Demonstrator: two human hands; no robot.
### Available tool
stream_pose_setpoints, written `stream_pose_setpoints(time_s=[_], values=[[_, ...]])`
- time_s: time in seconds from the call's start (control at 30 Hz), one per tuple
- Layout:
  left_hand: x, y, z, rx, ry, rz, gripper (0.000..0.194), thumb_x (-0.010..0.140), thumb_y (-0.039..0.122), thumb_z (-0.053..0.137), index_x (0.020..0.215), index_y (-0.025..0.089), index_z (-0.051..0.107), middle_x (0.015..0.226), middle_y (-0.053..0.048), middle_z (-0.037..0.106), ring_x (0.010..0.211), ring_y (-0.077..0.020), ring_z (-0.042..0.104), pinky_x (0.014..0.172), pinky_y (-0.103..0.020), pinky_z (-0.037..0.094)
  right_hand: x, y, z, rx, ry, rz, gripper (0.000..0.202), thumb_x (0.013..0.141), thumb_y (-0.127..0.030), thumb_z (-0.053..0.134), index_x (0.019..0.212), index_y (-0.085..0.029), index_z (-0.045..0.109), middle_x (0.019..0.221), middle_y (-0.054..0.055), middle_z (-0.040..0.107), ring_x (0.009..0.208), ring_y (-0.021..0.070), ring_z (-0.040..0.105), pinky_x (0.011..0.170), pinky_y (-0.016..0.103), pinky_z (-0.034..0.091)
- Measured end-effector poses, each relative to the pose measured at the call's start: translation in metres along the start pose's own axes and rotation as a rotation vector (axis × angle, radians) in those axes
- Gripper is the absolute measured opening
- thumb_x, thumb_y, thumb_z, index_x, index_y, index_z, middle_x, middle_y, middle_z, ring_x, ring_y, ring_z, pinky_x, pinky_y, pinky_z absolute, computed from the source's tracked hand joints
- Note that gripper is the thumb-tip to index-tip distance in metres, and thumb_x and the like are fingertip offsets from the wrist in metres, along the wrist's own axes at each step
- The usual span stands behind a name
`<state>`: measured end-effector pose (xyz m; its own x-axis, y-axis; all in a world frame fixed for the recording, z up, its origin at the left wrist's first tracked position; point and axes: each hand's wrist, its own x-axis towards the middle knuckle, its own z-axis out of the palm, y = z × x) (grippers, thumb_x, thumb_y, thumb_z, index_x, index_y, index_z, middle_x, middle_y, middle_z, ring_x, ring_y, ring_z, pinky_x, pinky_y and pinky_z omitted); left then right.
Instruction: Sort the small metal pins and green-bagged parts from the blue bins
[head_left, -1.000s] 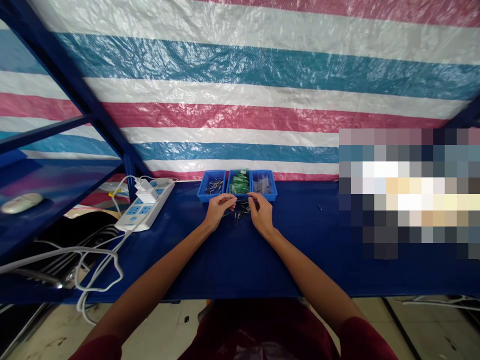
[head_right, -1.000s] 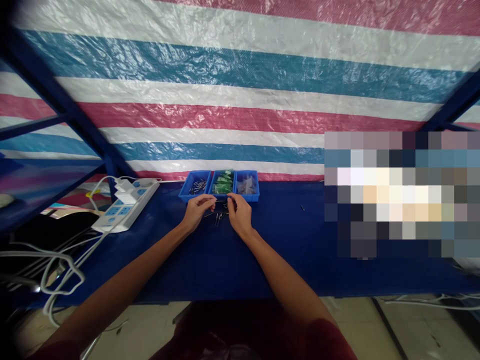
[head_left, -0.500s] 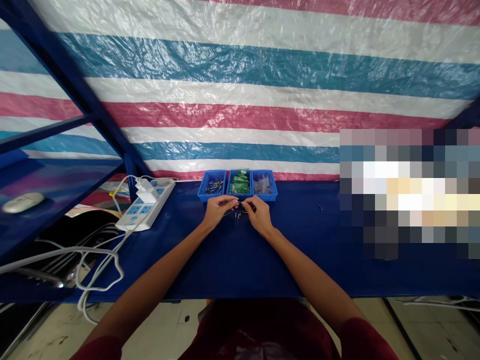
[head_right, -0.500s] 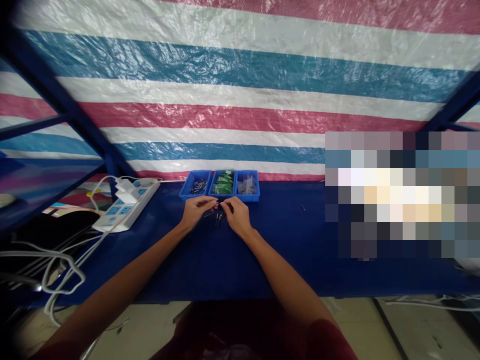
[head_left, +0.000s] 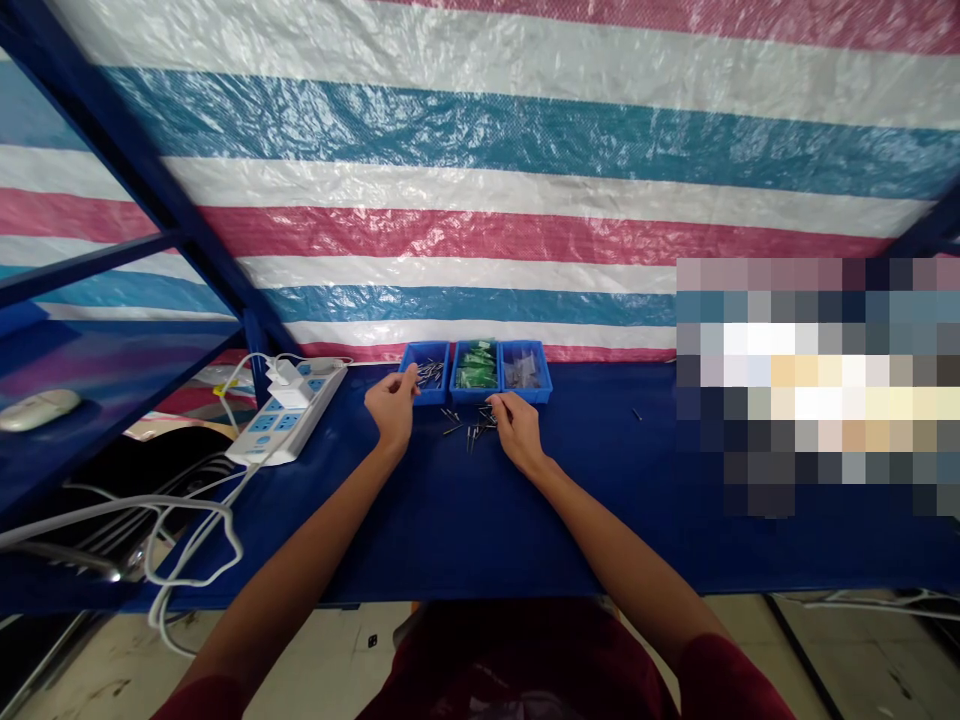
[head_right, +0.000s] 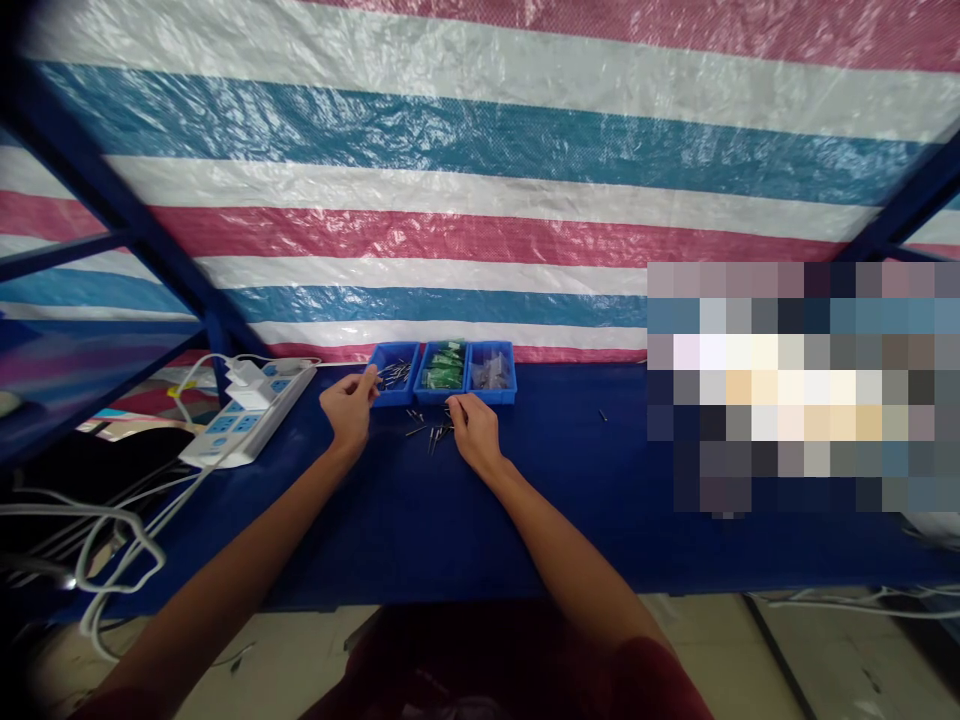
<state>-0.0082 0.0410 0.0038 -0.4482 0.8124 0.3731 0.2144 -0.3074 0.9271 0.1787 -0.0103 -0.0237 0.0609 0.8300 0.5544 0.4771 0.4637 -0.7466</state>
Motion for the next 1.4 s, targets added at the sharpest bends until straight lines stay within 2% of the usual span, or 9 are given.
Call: stream_pose_setpoints(time_s=[0.1, 0.2, 0.27, 0.33, 0.47, 0.6, 0.73, 0.93, 1.4], values=[[0.01, -0.007, 0.001, -0.07, -0.07, -0.13, 0.037, 0.077, 0.048, 0.063, 0.07, 0.012, 0.066, 0.051, 0.0, 0.056, 0.038, -0.0075, 0.041, 0.037, -0.021, 0.029, 0.0, 0.0, 0.001, -0.004, -0.012, 0.0, 0.039, 0.097, -0.038, 0.035, 0.089, -0.019, 0.068, 0.078, 0.005, 0.065, 0.069, 0.0165, 0.059, 0.067, 0.027, 0.044], [0.009, -0.004, 0.0, -0.115, -0.22, -0.117, 0.043, 0.079, 0.051, 0.059, 0.091, 0.01, 0.068, 0.064, -0.004, 0.065, 0.043, -0.0098, 0.049, 0.038, -0.021, 0.032, 0.0, 0.0, 0.001, -0.01, -0.017, 0.005, 0.039, 0.097, -0.038, 0.035, 0.089, -0.019, 0.068, 0.078, 0.005, 0.065, 0.069, 0.0165, 0.059, 0.066, 0.027, 0.044], [0.005, 0.002, -0.004, -0.084, -0.257, 0.011, 0.043, 0.08, 0.049, 0.06, 0.1, 0.013, 0.066, 0.072, -0.005, 0.067, 0.049, -0.0112, 0.053, 0.042, -0.021, 0.037, 0.0, 0.0, 0.0, -0.012, -0.014, 0.005, 0.038, 0.097, -0.037, 0.036, 0.088, -0.019, 0.068, 0.077, 0.005, 0.065, 0.069, 0.0163, 0.059, 0.066, 0.027, 0.044], [0.003, 0.009, -0.01, 0.049, -0.341, 0.175, 0.035, 0.08, 0.046, 0.06, 0.093, 0.015, 0.068, 0.07, -0.003, 0.066, 0.052, -0.0114, 0.053, 0.048, -0.022, 0.04, 0.001, 0.0, -0.001, -0.012, -0.006, -0.002, 0.037, 0.096, -0.036, 0.037, 0.086, -0.018, 0.068, 0.077, 0.005, 0.065, 0.067, 0.016, 0.058, 0.065, 0.027, 0.043], [0.003, 0.011, -0.02, 0.464, -0.838, 0.438, 0.024, 0.078, 0.042, 0.063, 0.074, 0.019, 0.069, 0.07, -0.002, 0.067, 0.059, -0.0146, 0.056, 0.06, -0.024, 0.041, 0.002, 0.001, -0.003, -0.014, 0.013, -0.023, 0.035, 0.096, -0.034, 0.039, 0.084, -0.017, 0.068, 0.075, 0.005, 0.064, 0.065, 0.0159, 0.057, 0.064, 0.027, 0.042], [0.004, 0.003, -0.022, 0.736, -1.015, 0.528, 0.02, 0.074, 0.041, 0.066, 0.079, 0.022, 0.069, 0.08, -0.004, 0.068, 0.071, -0.02, 0.061, 0.062, -0.025, 0.039, 0.003, 0.002, -0.003, -0.027, 0.009, -0.011, 0.035, 0.095, -0.033, 0.039, 0.083, -0.016, 0.068, 0.074, 0.005, 0.065, 0.065, 0.0161, 0.058, 0.064, 0.027, 0.042], [0.001, -0.001, -0.021, 0.878, -1.07, 0.538, 0.017, 0.072, 0.04, 0.067, 0.075, 0.023, 0.067, 0.078, -0.004, 0.067, 0.07, -0.0205, 0.06, 0.057, -0.025, 0.035, 0.002, 0.003, -0.002, -0.036, -0.012, -0.003, 0.036, 0.095, -0.035, 0.038, 0.083, -0.018, 0.067, 0.077, 0.005, 0.066, 0.068, 0.0167, 0.059, 0.065, 0.028, 0.043], [-0.001, -0.005, -0.019, 0.847, -1.116, 0.547, 0.01, 0.077, 0.029, 0.06, 0.072, 0.022, 0.065, 0.078, -0.003, 0.067, 0.07, -0.0191, 0.06, 0.059, -0.025, 0.036, 0.001, 0.004, -0.001, -0.034, -0.01, -0.006, 0.037, 0.096, -0.036, 0.038, 0.082, -0.019, 0.067, 0.074, 0.005, 0.065, 0.065, 0.0163, 0.058, 0.064, 0.028, 0.043], [-0.023, -0.003, -0.008, 0.402, -0.744, 0.515, 0.023, 0.085, 0.036, 0.053, 0.086, 0.019, 0.068, 0.083, -0.007, 0.07, 0.069, -0.017, 0.062, 0.069, -0.027, 0.049, 0.0, 0.002, 0.002, 0.02, -0.136, -0.066, 0.026, 0.092, -0.035, 0.047, 0.096, -0.02, 0.068, 0.081, 0.005, 0.065, 0.066, 0.0154, 0.058, 0.066, 0.027, 0.047]])
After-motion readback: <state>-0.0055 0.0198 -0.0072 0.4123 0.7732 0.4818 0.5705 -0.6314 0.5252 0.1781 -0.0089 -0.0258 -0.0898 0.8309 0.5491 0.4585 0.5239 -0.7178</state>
